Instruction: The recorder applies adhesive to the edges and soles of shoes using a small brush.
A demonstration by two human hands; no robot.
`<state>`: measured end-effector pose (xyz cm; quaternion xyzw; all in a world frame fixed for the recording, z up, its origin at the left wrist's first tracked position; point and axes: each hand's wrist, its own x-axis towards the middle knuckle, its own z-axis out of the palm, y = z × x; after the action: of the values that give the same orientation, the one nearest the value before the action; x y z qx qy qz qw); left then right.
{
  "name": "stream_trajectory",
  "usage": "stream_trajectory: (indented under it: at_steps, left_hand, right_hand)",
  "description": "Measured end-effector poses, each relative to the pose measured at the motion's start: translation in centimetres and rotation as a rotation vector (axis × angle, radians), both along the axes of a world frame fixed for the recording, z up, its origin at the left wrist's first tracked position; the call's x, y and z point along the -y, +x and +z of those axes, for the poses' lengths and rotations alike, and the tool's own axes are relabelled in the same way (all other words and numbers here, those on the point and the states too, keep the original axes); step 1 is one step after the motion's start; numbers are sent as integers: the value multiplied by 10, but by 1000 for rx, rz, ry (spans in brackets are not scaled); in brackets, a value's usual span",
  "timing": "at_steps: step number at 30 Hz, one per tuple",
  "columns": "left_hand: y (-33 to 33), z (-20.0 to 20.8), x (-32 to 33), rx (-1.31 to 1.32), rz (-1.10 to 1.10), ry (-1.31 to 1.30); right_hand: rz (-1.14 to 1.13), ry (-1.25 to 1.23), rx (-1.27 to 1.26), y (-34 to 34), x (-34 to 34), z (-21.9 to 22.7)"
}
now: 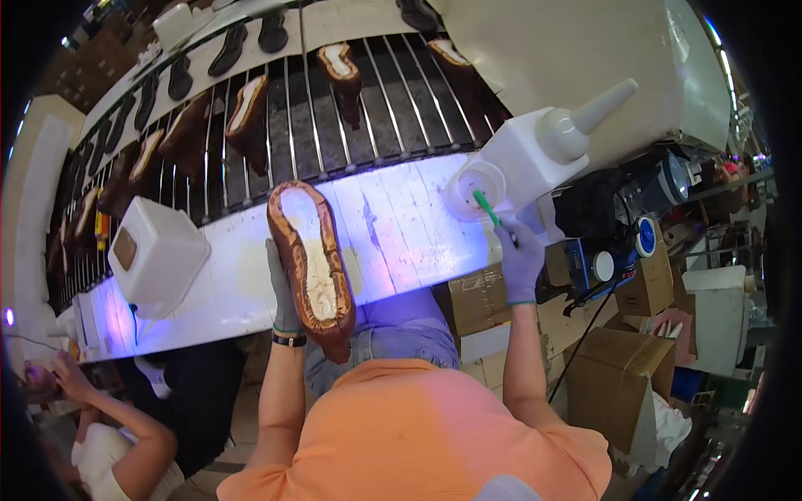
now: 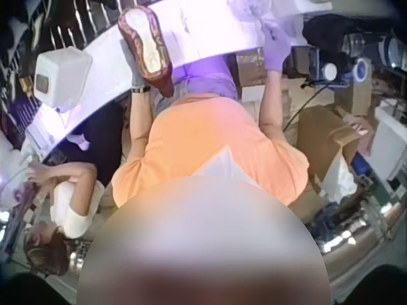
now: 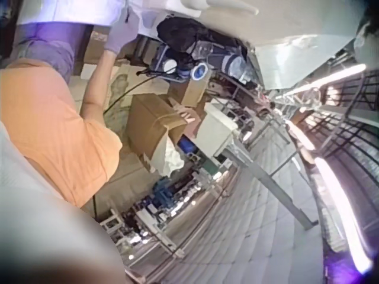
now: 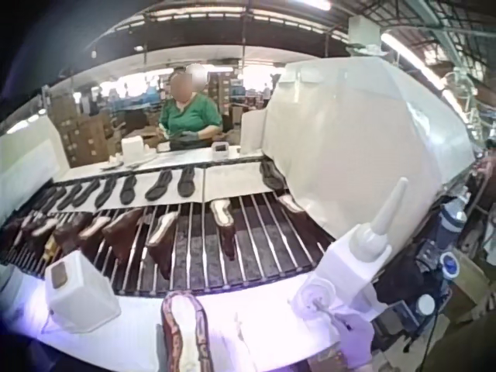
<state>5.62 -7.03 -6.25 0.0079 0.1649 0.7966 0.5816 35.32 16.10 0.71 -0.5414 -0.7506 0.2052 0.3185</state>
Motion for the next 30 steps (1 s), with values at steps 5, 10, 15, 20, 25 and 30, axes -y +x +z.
stream_trajectory:
  at_steps: [5,10,15,20,25,30]
  left_hand:
    - [-4,11,-12,-272,154,-160]
    - [4,12,-39,-329,295,-273]
    - [42,26,-64,-751,222,-424]
    - [44,61,-81,-1100,71,-188]
    - [42,61,-79,-1269,67,-137]
    - [57,21,-53,-1311,30,-430]
  right_hand:
    - [-56,237,133,11,27,-40]
    - [608,96,-128,-35,87,-26]
    - [561,-638,-758,-83,146,4]
    - [284,-738,-974,-97,106,31]
    - [270,-429,-840,-152,14,22]
    - [205,29,-512,-237,-118,-19]
